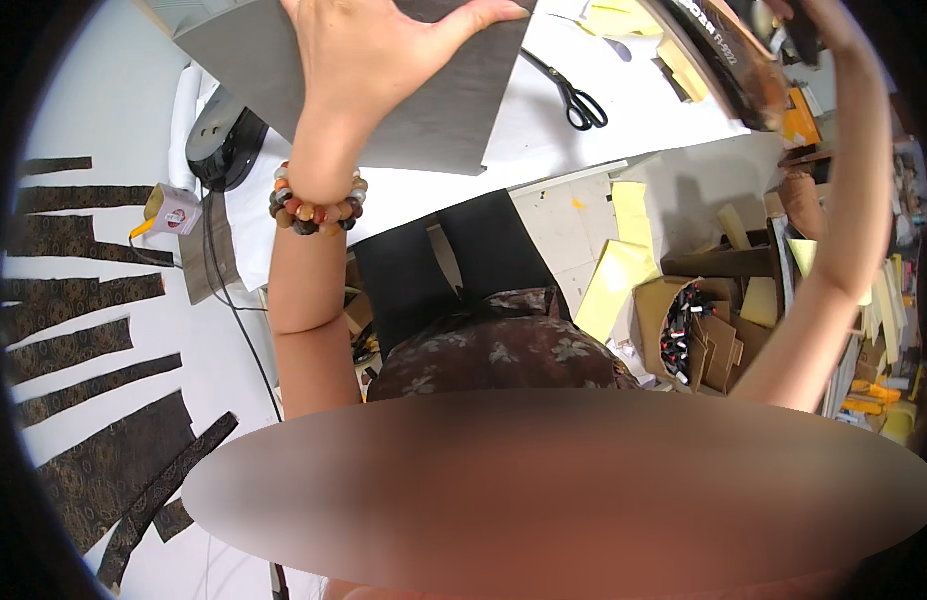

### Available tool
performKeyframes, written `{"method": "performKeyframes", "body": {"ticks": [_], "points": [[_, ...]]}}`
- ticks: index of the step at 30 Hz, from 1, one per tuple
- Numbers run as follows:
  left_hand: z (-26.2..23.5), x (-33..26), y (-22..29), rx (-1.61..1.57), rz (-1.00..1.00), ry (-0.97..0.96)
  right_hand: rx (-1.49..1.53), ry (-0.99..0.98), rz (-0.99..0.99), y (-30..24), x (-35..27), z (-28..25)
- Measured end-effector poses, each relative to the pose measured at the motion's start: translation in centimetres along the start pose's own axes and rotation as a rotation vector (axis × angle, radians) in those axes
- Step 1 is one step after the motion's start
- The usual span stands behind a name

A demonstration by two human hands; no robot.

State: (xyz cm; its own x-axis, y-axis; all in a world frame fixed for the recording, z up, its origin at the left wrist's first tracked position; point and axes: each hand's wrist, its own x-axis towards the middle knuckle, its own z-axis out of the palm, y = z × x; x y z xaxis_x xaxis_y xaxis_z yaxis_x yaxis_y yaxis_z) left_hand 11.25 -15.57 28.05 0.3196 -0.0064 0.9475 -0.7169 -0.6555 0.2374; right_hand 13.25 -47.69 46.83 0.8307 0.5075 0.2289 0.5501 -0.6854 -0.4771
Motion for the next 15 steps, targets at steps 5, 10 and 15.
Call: {"method": "performKeyframes", "body": {"ticks": [5, 10, 15], "points": [[-1.3, 0.5, -0.6, 0.102, 0.086, -0.17, 0.609, 0.586, -0.182, 5.4, -3.1, 11.2], [-1.3, 0.5, -1.1, 0.113, 0.111, -0.151, 0.878, 0.844, -0.178, 5.1, -1.6, 17.7], [-1.0, 0.3, -1.2, 0.095, 0.103, -0.099, 0.795, 0.906, -0.102, 2.4, -1.7, 18.1]]}}
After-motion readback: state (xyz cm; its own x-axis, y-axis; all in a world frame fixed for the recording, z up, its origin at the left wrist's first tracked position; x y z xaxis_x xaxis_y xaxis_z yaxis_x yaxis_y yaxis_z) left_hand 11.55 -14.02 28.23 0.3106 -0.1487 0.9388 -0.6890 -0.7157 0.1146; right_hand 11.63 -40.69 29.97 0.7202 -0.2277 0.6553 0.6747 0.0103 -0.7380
